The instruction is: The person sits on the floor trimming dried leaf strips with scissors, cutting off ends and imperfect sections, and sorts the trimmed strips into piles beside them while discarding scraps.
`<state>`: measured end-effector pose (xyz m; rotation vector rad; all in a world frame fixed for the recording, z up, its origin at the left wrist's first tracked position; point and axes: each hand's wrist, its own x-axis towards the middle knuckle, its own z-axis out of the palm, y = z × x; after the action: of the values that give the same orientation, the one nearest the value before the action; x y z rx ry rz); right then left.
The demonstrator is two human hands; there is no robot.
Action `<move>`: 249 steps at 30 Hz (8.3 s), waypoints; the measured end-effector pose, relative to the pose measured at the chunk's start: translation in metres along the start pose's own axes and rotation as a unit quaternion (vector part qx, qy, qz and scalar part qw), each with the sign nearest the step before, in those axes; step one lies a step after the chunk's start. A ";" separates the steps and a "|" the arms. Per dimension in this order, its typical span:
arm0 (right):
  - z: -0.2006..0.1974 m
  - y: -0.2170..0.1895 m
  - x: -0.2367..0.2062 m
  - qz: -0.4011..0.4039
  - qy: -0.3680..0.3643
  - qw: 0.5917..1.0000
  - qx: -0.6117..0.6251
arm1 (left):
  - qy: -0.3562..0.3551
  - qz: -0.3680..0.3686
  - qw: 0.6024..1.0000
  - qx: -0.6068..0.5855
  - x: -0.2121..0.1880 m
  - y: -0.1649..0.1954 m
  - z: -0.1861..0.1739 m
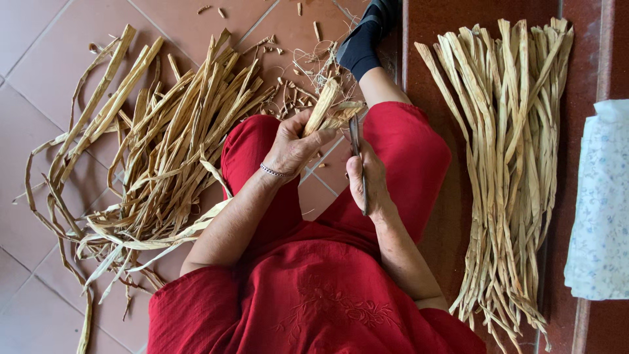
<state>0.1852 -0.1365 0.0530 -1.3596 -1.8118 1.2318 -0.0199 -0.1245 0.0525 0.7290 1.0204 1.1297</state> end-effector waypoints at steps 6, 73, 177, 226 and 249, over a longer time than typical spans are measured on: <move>0.005 -0.008 0.000 -0.159 0.041 0.986 -0.004 | 0.013 -0.055 0.995 -0.087 -0.001 0.002 0.004; 0.039 0.046 0.006 -0.103 0.067 0.989 -0.086 | 0.079 0.002 0.997 -0.019 -0.011 -0.009 -0.012; 0.009 -0.004 0.017 -0.024 0.088 0.927 0.363 | 0.076 0.352 0.805 0.472 -0.036 0.027 0.023; 0.034 0.034 0.008 -0.047 0.073 0.996 -0.028 | 0.055 0.012 0.998 0.037 0.007 -0.054 0.008; 0.015 0.010 0.021 -0.029 0.057 0.957 0.282 | 0.021 0.205 0.934 0.292 -0.010 -0.018 0.019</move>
<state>0.1702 -0.1214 0.0360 -1.0168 -1.2682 1.4589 0.0039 -0.1390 0.0465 1.4512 1.2965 1.2011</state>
